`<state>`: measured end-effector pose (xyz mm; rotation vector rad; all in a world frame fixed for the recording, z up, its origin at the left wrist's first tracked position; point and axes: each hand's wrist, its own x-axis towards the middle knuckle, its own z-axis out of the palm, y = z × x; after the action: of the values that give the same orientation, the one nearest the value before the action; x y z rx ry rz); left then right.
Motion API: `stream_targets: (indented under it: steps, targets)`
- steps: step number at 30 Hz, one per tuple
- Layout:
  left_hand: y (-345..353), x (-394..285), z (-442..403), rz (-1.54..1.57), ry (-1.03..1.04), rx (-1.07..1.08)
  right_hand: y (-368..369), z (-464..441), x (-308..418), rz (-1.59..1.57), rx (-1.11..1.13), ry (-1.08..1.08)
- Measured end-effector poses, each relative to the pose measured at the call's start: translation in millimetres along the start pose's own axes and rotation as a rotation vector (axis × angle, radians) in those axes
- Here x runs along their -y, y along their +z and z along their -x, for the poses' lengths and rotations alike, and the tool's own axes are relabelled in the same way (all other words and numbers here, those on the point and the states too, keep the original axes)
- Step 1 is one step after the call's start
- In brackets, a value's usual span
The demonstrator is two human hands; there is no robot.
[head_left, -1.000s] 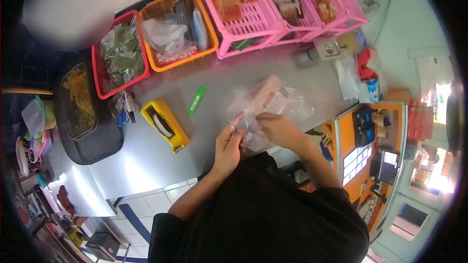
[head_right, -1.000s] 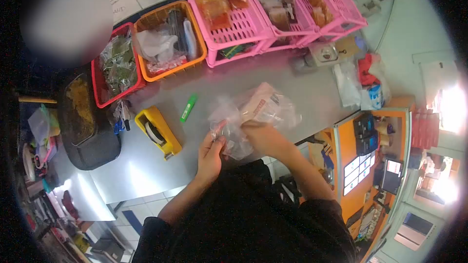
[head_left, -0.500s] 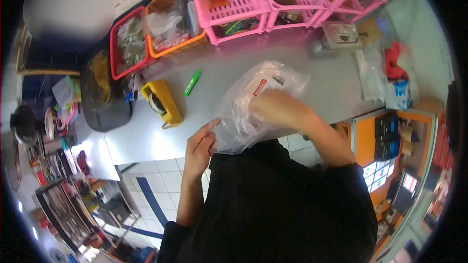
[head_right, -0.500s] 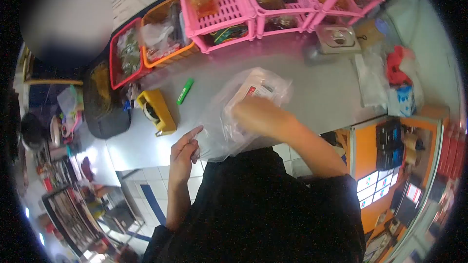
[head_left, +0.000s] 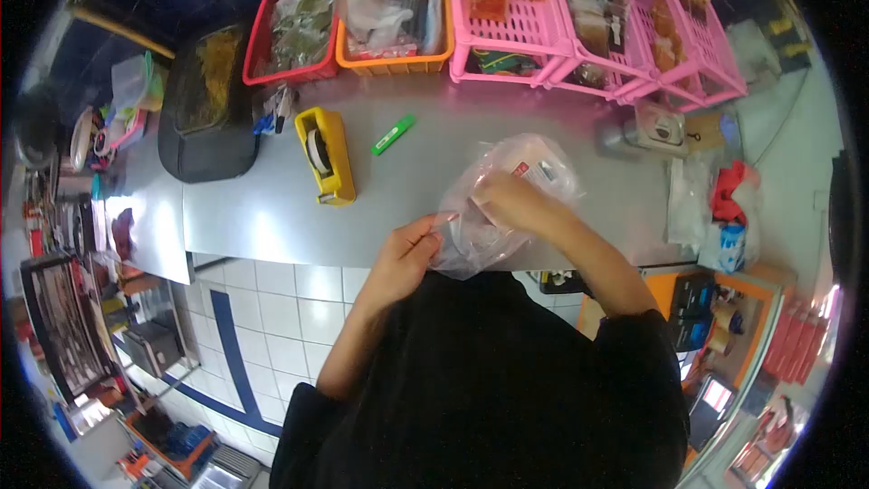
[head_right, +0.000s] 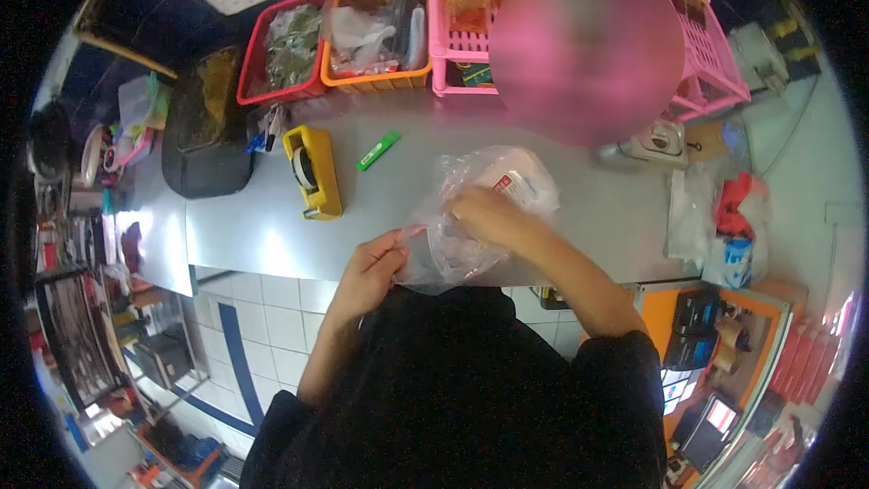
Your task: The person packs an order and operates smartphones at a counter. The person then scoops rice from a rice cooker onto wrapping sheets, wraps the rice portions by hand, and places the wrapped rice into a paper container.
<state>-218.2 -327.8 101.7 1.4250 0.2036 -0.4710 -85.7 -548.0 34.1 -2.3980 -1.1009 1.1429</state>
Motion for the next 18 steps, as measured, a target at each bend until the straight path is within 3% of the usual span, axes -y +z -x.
stream_targets:
  steps: [1, 3, 5, 7, 11, 14, 15, 17, 18]
  targets:
    - [-2.7, -1.7, -1.1, 0.015, 0.004, -0.011, -14.1, 7.1, -0.9, -0.085, 0.047, -0.019]
    - [-8.7, -8.9, -1.8, 0.026, -0.078, -0.081, -21.6, 21.3, 8.2, 0.439, -0.016, 0.027]
    - [-10.6, -6.4, -5.1, 0.059, -0.059, -0.065, -3.3, 15.1, -5.7, 0.408, -0.041, 0.017]
    - [-8.5, -2.1, -11.3, 0.118, -0.033, -0.063, -4.5, 19.1, -3.0, 0.615, -0.069, 0.005]
    - [-6.2, 5.6, -24.1, 0.093, -0.016, -0.023, 2.0, 22.6, -6.7, 0.705, -0.01, 0.02]
    - [-0.9, 21.6, -33.5, 0.091, -0.002, -0.027, -21.0, 32.1, 5.3, 0.565, -0.024, 0.037]
    - [-0.8, 24.5, -34.9, 0.101, 0.024, -0.03, -65.5, 49.4, 48.3, 0.386, 0.059, 0.174]
    - [0.6, 22.9, -36.2, 0.118, 0.02, -0.036, -76.9, 65.0, 52.3, 0.201, 0.142, 0.312]
    - [2.5, 21.8, -36.2, 0.131, 0.013, -0.03, -52.1, 78.3, 15.6, 0.132, -0.192, 0.144]
